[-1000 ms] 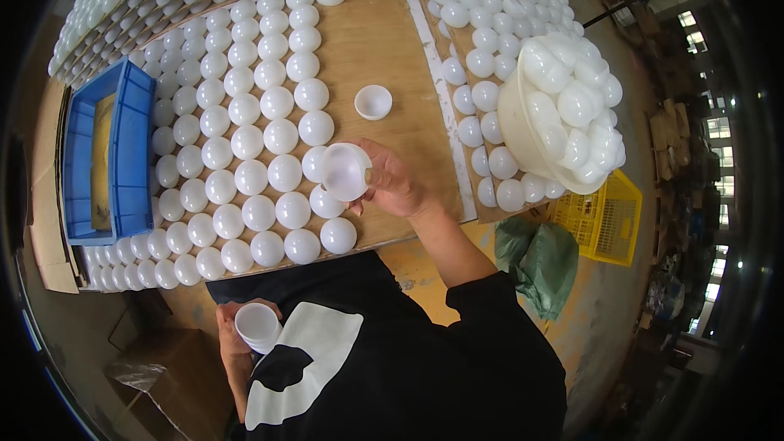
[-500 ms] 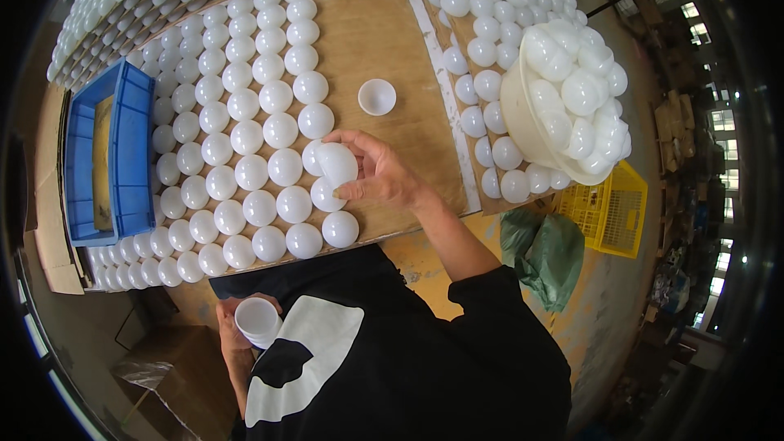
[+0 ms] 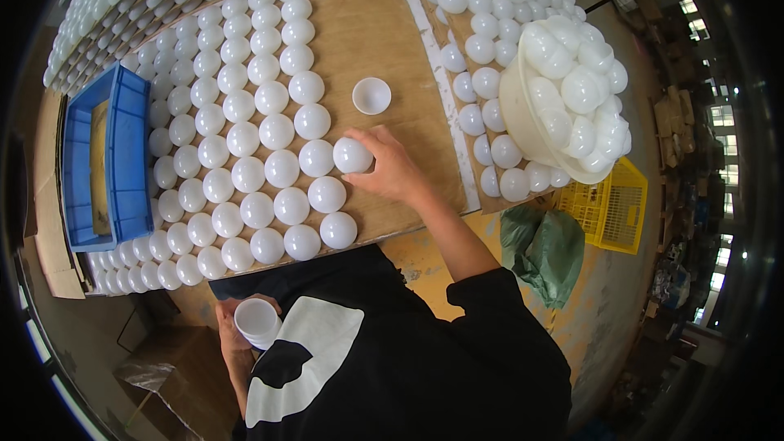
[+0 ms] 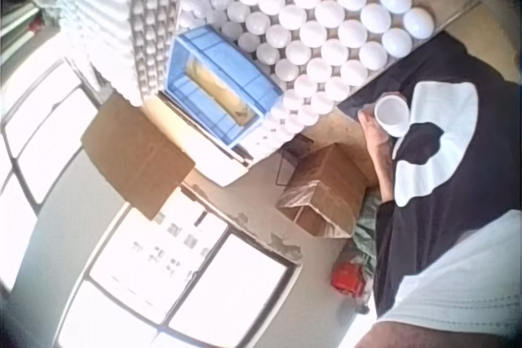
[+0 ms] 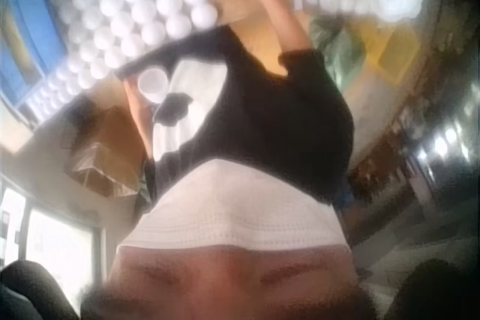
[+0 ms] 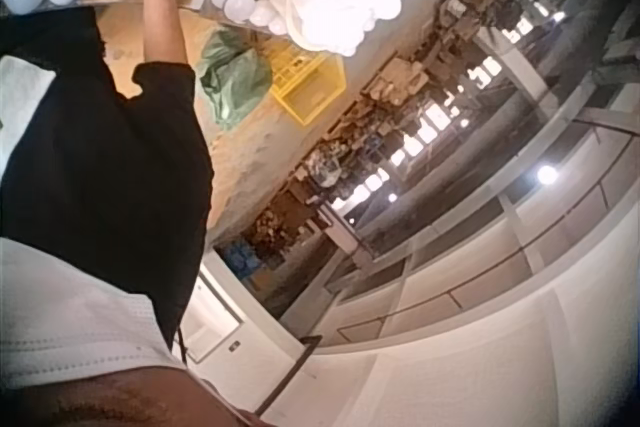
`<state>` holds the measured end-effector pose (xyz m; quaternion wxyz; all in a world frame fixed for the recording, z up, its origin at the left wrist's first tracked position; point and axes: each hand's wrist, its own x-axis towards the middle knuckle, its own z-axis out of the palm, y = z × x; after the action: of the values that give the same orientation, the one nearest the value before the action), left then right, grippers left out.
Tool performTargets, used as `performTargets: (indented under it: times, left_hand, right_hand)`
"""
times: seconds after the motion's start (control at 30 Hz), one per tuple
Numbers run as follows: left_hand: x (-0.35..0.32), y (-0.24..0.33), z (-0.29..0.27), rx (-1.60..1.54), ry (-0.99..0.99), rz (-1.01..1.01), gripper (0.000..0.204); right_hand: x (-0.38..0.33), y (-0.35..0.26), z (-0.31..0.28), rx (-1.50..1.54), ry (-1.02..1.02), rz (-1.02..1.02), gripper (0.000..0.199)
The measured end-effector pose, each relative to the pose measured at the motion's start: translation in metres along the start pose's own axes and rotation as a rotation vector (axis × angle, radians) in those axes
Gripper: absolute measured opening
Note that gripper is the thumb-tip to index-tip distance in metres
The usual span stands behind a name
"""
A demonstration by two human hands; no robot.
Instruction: The person sits at a workstation, presses bulb covers onto a sponge inside a tray, and nests the covers together by hand.
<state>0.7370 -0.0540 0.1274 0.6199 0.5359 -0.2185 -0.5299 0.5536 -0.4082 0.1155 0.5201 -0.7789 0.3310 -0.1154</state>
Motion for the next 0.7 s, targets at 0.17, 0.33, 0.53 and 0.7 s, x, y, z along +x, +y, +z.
performTargets:
  times: [0.17, 0.33, 0.53, 0.7]
  left_hand:
    - [-0.002, -0.004, 0.004, -0.022, 0.104, 0.010, 0.092]
    - [-0.002, -0.001, -0.004, 0.065, 0.024, -0.039, 0.094]
    - [-0.008, -0.014, -0.001, -0.011, 0.100, 0.042, 0.094]
    - [-0.010, -0.003, 0.000, 0.065, 0.079, 0.017, 0.092]
  right_hand:
    - [-0.002, 0.006, 0.002, -0.378, 0.086, 0.069, 0.065]
    - [-0.002, 0.009, -0.005, -0.439, 0.178, 0.016, 0.063]
    - [0.049, -0.025, -0.027, -0.615, 0.432, 0.003, 0.068]
    - [0.088, 0.006, -0.037, -0.708, 0.250, 0.068, 0.065]
